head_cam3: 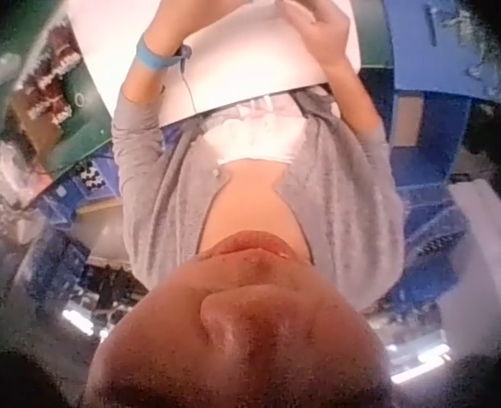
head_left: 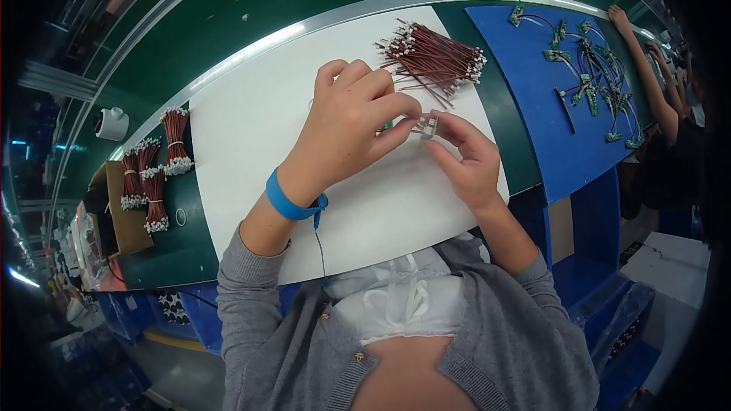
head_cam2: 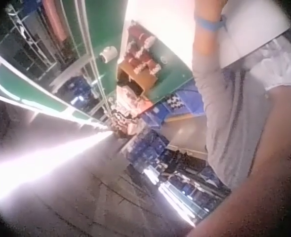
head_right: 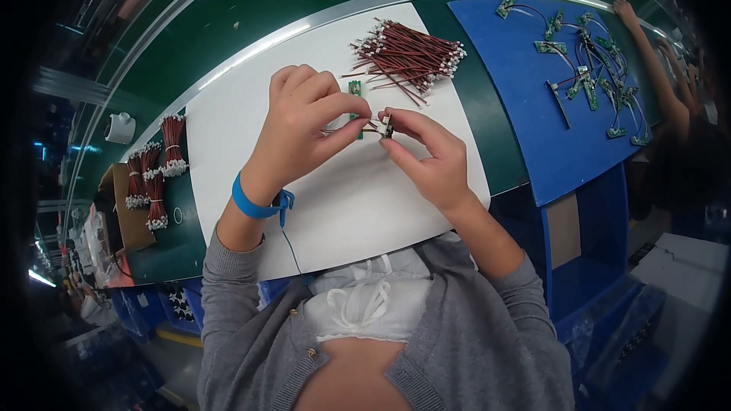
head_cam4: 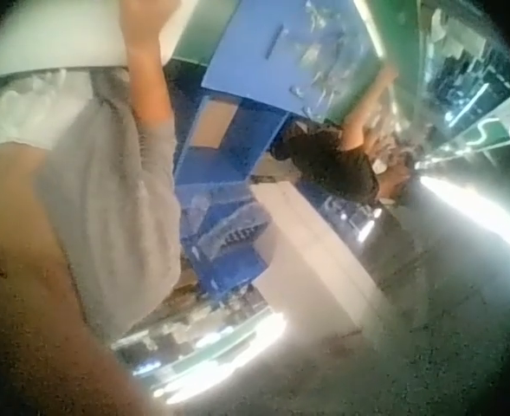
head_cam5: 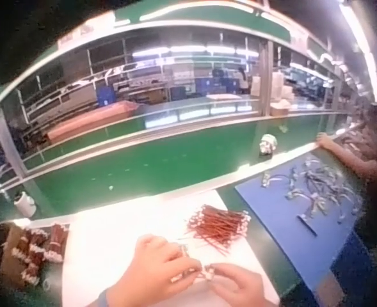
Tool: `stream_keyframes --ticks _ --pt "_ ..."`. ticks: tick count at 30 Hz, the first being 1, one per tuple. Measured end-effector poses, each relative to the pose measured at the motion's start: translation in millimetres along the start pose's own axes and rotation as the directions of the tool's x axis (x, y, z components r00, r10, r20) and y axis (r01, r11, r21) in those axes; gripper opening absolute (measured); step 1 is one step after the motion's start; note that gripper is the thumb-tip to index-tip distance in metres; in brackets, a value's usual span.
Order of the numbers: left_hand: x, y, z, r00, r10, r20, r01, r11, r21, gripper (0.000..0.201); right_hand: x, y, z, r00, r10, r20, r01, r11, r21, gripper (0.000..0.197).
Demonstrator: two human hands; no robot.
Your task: The person assembles electronic components by hand, connecting wire harnesses to circuit boards.
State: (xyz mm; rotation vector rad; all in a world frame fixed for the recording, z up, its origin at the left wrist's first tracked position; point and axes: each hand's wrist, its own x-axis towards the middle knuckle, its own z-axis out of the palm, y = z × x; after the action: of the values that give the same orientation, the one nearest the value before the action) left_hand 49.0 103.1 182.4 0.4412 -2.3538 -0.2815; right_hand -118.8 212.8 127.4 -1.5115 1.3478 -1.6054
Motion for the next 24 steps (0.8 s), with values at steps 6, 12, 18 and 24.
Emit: stream_keyframes --ticks 6,12,18,24 --pt "0.6 1.1 6.3 0.999 0.037 0.005 -0.037 0.999 0.034 0.016 1.4 4.4 -3.9 0.997 -0.074 0.022 0.077 0.989 -0.126 0.037" --pt "-0.8 1.2 12.1 0.999 0.043 0.008 -0.043 0.998 0.043 0.018 -1.2 11.7 -5.6 0.996 -0.09 0.002 0.09 0.989 -0.118 0.04" --pt "2.3 3.1 12.5 0.997 0.072 -0.009 -0.072 0.996 0.056 0.018 -1.4 14.7 -8.3 0.995 -0.102 0.002 0.102 0.992 -0.072 0.041" --pt "4.2 0.5 15.7 0.996 0.088 -0.013 -0.087 0.992 0.095 0.019 -1.0 18.2 -9.6 0.999 -0.009 0.03 0.009 1.0 0.001 0.042"
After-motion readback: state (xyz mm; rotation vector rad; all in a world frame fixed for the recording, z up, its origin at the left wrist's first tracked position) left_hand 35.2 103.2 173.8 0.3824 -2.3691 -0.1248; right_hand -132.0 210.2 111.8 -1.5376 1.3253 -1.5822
